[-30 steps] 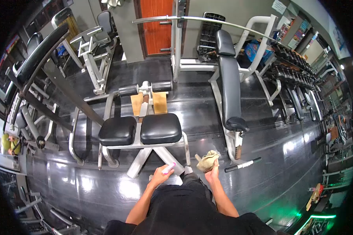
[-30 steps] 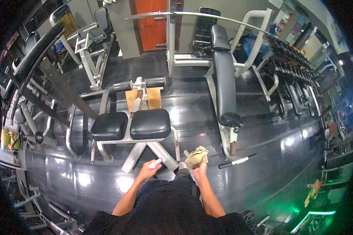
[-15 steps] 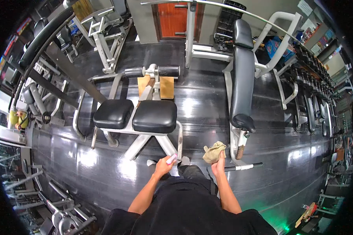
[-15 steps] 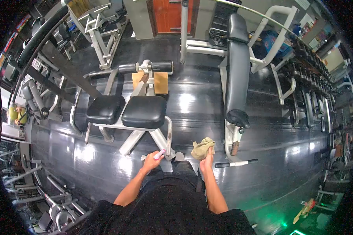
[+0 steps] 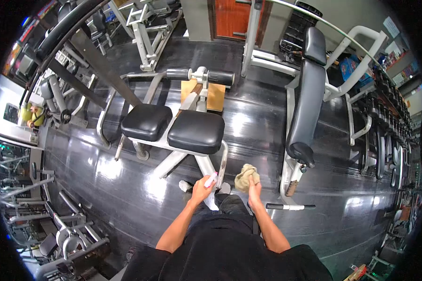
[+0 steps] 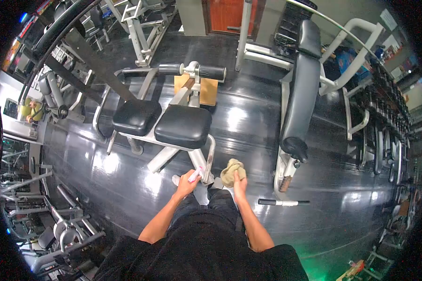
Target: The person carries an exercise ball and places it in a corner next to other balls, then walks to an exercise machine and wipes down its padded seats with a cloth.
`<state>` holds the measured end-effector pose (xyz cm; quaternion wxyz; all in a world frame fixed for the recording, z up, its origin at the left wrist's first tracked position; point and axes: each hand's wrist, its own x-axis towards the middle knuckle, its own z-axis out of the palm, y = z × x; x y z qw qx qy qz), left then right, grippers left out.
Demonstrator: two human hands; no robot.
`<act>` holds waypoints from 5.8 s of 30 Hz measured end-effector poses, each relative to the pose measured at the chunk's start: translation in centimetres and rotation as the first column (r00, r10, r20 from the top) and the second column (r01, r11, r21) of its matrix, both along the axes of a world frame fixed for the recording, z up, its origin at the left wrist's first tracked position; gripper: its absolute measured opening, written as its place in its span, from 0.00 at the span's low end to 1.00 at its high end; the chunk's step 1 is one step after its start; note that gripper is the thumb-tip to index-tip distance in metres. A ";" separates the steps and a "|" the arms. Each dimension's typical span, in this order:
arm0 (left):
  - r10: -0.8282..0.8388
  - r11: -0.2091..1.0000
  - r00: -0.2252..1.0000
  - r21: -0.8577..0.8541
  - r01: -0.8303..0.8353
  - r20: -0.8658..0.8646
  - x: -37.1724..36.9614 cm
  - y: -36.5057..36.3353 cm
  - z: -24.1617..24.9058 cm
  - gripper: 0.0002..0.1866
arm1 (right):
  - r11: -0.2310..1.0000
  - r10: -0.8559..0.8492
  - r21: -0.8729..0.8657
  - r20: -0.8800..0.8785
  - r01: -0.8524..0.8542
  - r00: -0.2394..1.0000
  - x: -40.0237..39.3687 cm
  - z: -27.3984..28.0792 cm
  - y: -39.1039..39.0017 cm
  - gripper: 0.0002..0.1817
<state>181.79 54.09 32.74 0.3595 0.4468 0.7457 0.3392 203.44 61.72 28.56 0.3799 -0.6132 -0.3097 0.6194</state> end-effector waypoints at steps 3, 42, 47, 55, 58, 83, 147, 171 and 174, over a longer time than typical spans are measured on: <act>0.088 0.992 0.994 0.087 -0.093 0.058 0.0 -0.8 0.2 0.12 | 0.886 0.315 0.201 0.400 -0.417 0.861 -2.6 -0.1 -0.7 0.21; 0.352 0.934 0.932 0.035 -0.356 0.090 -3.0 -5.8 3.0 0.10 | 0.684 0.213 0.345 0.748 -0.642 0.629 -11.1 -5.6 10.7 0.15; 0.351 0.934 0.931 0.037 -0.356 0.097 -3.0 -5.3 2.7 0.09 | 0.423 0.585 0.068 0.741 -0.904 0.330 -6.6 -0.8 7.3 0.19; 0.370 0.929 0.923 -0.008 -0.371 0.108 -3.7 -5.1 3.2 0.10 | 0.893 0.288 0.135 0.561 -0.429 0.776 -6.6 -5.3 12.7 0.25; 0.375 0.926 0.923 -0.007 -0.376 0.087 -3.8 -5.5 3.1 0.10 | 0.983 0.060 0.155 0.233 -0.098 0.971 -10.6 -4.7 15.2 0.27; 0.402 0.915 0.906 -0.010 -0.404 0.131 -5.0 -7.6 2.5 0.09 | 0.826 0.305 -0.383 -0.311 -0.413 0.900 -2.5 -8.7 2.4 0.22; -0.064 0.988 0.853 0.153 -0.019 0.518 -24.9 7.2 9.8 0.20 | 0.814 -0.030 0.336 0.839 -0.473 0.544 -24.0 6.6 12.2 0.19; 0.341 0.938 0.927 0.006 -0.346 0.156 -15.7 6.1 7.7 0.09 | 0.941 -0.246 0.290 0.226 0.176 0.943 -14.1 3.3 13.5 0.21; 0.365 0.931 0.926 -0.027 -0.364 0.100 -14.9 6.2 7.0 0.09 | 0.937 -0.240 0.299 0.183 0.178 0.954 -12.6 4.2 13.1 0.21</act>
